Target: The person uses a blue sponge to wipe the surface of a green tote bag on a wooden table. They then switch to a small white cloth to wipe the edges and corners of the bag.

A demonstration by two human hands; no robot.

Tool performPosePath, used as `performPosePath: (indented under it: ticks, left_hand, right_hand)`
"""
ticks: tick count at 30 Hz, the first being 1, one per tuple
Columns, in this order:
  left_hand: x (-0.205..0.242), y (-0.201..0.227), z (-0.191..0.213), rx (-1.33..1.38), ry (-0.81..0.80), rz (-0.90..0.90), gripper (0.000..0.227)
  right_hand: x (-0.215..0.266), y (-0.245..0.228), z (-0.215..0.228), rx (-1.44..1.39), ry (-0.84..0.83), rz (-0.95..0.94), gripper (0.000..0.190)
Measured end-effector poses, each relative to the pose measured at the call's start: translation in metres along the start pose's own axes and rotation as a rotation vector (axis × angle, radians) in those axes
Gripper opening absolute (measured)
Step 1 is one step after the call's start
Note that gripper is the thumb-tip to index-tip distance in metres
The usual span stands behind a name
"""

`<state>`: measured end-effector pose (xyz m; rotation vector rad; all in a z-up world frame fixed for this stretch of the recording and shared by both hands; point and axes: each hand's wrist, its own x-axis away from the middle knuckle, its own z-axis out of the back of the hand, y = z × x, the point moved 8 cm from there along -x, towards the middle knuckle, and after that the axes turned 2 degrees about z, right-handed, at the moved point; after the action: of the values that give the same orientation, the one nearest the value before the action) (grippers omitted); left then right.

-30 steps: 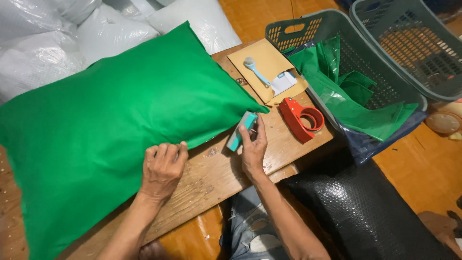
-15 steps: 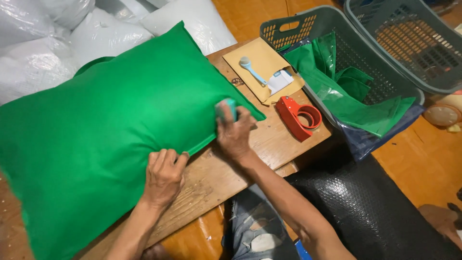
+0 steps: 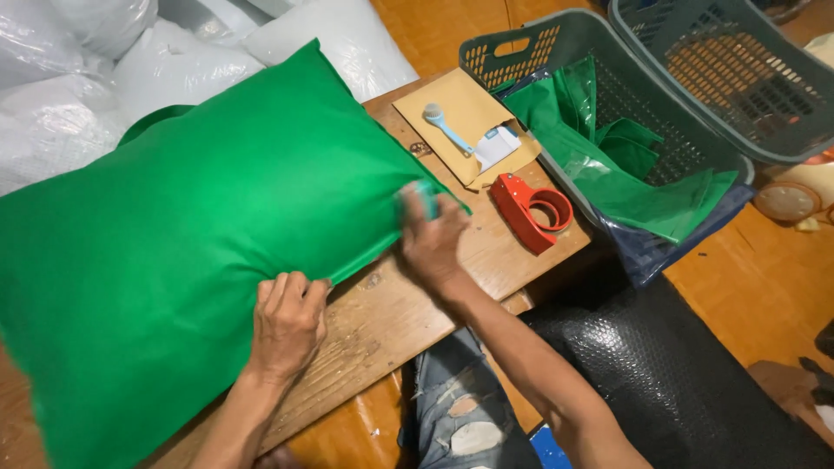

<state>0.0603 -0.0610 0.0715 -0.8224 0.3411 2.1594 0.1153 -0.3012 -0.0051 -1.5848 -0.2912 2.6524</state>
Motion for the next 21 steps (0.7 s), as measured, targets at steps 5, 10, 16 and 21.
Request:
performPosePath:
  ticks: [5,10,16,21]
  left_hand:
    - [0.002,-0.002,-0.006,0.014,0.002,0.000,0.008]
    - [0.003,-0.004,-0.003,-0.005,-0.011,0.014,0.009]
    - [0.005,0.001,-0.002,0.040,-0.031,0.033,0.010]
    - [-0.004,0.000,0.005,0.035,-0.081,0.048,0.026]
  right_hand:
    - [-0.006,0.035,0.050,-0.084,-0.075,-0.378,0.050]
    - [0.011,-0.001,0.044,-0.206,0.009,-0.109,0.057]
    - [0.008,0.059,0.043,-0.080,-0.192,-0.492,0.055]
    - [-0.002,0.021,0.076,-0.425,-0.184,-0.755,0.057]
